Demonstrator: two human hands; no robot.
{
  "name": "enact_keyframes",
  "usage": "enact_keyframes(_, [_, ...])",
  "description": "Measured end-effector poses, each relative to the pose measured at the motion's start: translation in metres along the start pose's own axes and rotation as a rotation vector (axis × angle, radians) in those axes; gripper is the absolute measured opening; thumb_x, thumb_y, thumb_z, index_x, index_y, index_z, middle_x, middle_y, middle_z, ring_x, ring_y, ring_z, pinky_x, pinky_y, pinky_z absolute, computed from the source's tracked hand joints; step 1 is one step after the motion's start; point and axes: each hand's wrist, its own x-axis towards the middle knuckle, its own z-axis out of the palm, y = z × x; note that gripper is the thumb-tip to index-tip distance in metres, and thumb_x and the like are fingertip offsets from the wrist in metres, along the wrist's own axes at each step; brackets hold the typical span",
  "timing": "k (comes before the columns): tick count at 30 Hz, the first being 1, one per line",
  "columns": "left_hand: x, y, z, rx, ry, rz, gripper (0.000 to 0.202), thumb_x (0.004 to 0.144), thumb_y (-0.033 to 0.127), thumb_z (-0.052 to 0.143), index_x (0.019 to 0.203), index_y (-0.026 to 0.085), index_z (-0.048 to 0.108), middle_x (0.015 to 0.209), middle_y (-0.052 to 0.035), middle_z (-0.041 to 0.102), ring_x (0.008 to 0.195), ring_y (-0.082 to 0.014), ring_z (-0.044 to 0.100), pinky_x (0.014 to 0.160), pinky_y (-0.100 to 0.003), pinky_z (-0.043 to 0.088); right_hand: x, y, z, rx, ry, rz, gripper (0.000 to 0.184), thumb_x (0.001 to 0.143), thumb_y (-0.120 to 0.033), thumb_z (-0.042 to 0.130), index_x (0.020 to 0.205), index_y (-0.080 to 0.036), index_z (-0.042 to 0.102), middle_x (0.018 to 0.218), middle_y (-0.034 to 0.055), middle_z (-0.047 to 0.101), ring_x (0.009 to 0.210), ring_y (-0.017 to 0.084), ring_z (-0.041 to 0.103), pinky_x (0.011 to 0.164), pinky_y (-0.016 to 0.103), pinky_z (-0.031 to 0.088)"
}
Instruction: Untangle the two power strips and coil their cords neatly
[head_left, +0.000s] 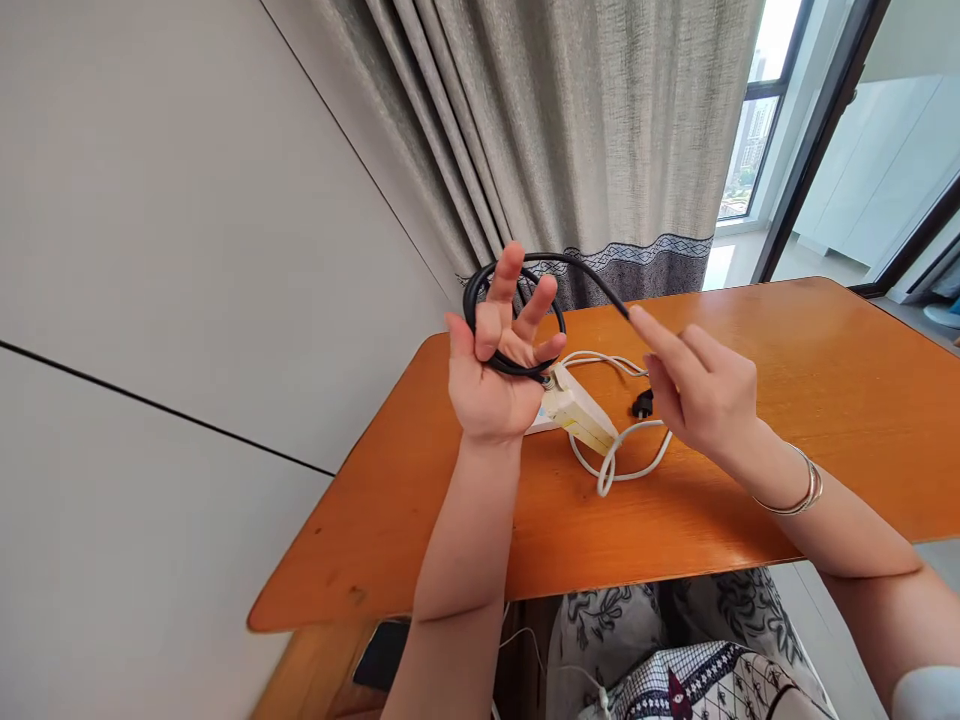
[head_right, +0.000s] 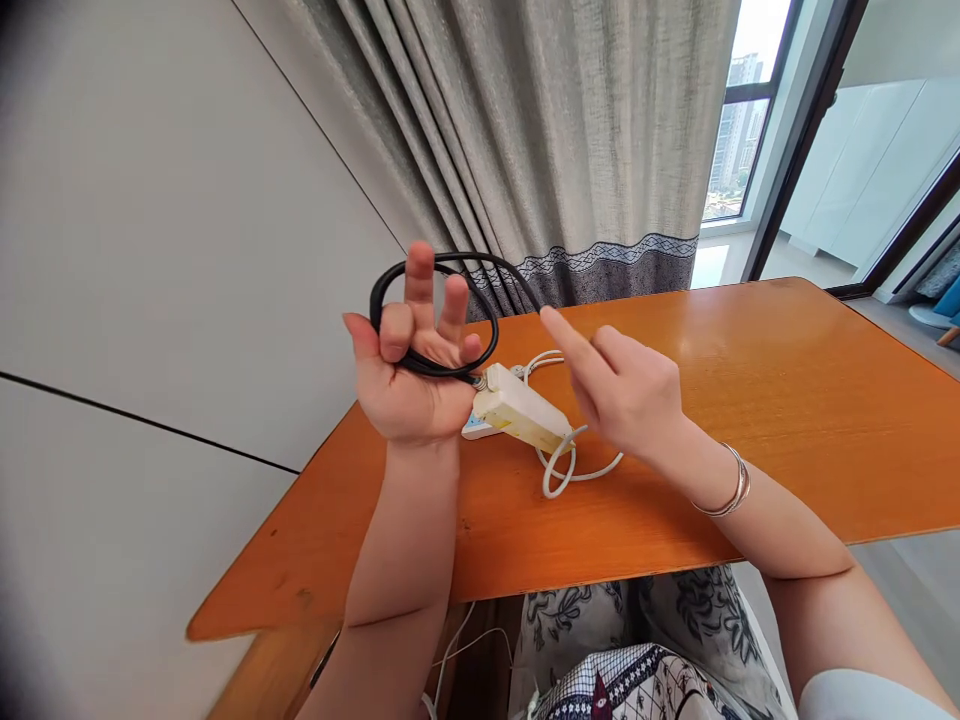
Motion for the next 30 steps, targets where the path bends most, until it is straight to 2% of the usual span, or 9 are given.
enact_keyframes(3, [-0.001, -0.005, -0.001, -0.017, -0.088, -0.012, 0.056, 0.093, 0.055, 0.060, 0.060, 0.017, 0.035, 0.143, -0.0017, 0.058, 0.129, -0.0308, 0.060, 0.069, -0.028, 0.064, 0.001, -0.003, 0.000, -0.015, 0.066, -0.168, 0.035, 0.099, -0.013, 0.047, 0.126, -0.019, 0.069, 0.059, -0.0032, 0.049, 0.053, 0.010, 0.041, 0.051, 0.026, 0.030])
enact_keyframes(7, [-0.004, -0.012, -0.001, -0.003, -0.164, -0.045, 0.061, 0.089, 0.058, 0.063, 0.058, 0.017, 0.032, 0.140, 0.0000, 0.061, 0.118, -0.0268, 0.068, 0.076, -0.030, 0.065, 0.002, -0.006, 0.000, 0.039, -0.004, -0.305, 0.029, 0.100, -0.015, 0.048, 0.111, -0.017, 0.074, 0.058, -0.0037, 0.052, 0.052, 0.010, 0.041, 0.051, 0.026, 0.031])
enact_keyframes(11, [-0.010, -0.022, 0.006, 0.022, -0.201, -0.092, 0.062, 0.088, 0.061, 0.065, 0.057, 0.016, 0.033, 0.139, -0.0022, 0.063, 0.106, -0.0241, 0.074, 0.082, -0.032, 0.064, 0.002, -0.010, -0.003, 0.105, -0.064, -0.415, 0.031, 0.101, -0.014, 0.043, 0.109, -0.017, 0.073, 0.060, -0.0034, 0.055, 0.054, 0.010, 0.044, 0.049, 0.027, 0.031])
enact_keyframes(14, [-0.017, -0.030, 0.010, 0.069, -0.219, -0.137, 0.062, 0.085, 0.066, 0.064, 0.058, 0.016, 0.038, 0.137, -0.0082, 0.064, 0.093, -0.0232, 0.076, 0.077, -0.032, 0.064, 0.000, -0.011, -0.003, 0.132, -0.064, -0.449, 0.032, 0.102, -0.014, 0.041, 0.109, -0.019, 0.072, 0.060, -0.0030, 0.053, 0.057, 0.010, 0.049, 0.050, 0.026, 0.031])
enact_keyframes(17, [-0.024, -0.036, 0.009, 0.159, -0.286, -0.157, 0.057, 0.089, 0.065, 0.060, 0.062, 0.016, 0.047, 0.138, -0.0122, 0.063, 0.073, -0.0161, 0.074, 0.066, -0.030, 0.060, -0.002, -0.011, -0.005, 0.200, -0.108, -0.424, 0.033, 0.102, -0.012, 0.040, 0.110, -0.022, 0.071, 0.065, -0.0019, 0.056, 0.064, 0.010, 0.055, 0.052, 0.025, 0.032])
enact_keyframes(21, [-0.030, -0.039, 0.005, 0.372, -0.350, -0.089, 0.055, 0.093, 0.063, 0.053, 0.065, 0.016, 0.053, 0.134, -0.0133, 0.066, 0.053, -0.0063, 0.058, 0.052, -0.026, 0.049, 0.001, -0.014, -0.013, 0.301, -0.241, -0.288, 0.024, 0.101, -0.018, 0.045, 0.111, -0.022, 0.066, 0.084, 0.0016, 0.067, 0.068, 0.011, 0.057, 0.053, 0.024, 0.033])
enact_keyframes(26, [-0.023, -0.036, 0.006, 0.416, -0.236, -0.057, 0.058, 0.088, 0.068, 0.057, 0.062, 0.017, 0.048, 0.108, -0.0113, 0.074, 0.039, -0.0039, 0.046, 0.037, -0.025, 0.036, 0.012, -0.001, -0.034, 0.441, -0.579, -0.031, 0.025, 0.098, -0.030, 0.057, 0.120, -0.018, 0.059, 0.082, 0.0027, 0.068, 0.063, 0.013, 0.057, 0.055, 0.024, 0.034])
enact_keyframes(28, [-0.018, -0.033, 0.006, 0.366, -0.163, -0.057, 0.060, 0.085, 0.071, 0.059, 0.061, 0.018, 0.042, 0.102, -0.0108, 0.075, 0.035, -0.0036, 0.043, 0.032, -0.024, 0.028, 0.016, 0.012, -0.040, 0.501, -0.728, 0.009, 0.028, 0.096, -0.033, 0.062, 0.118, -0.017, 0.060, 0.073, -0.0003, 0.065, 0.057, 0.012, 0.054, 0.054, 0.024, 0.034])
enact_keyframes(30, [-0.013, -0.030, 0.005, 0.319, -0.120, -0.064, 0.063, 0.083, 0.072, 0.060, 0.060, 0.019, 0.037, 0.103, -0.0114, 0.074, 0.033, -0.0033, 0.042, 0.030, -0.024, 0.024, 0.019, 0.024, -0.043, 0.579, -0.776, -0.012, 0.021, 0.096, -0.035, 0.062, 0.108, -0.018, 0.065, 0.069, -0.0009, 0.064, 0.056, 0.012, 0.054, 0.055, 0.024, 0.036])
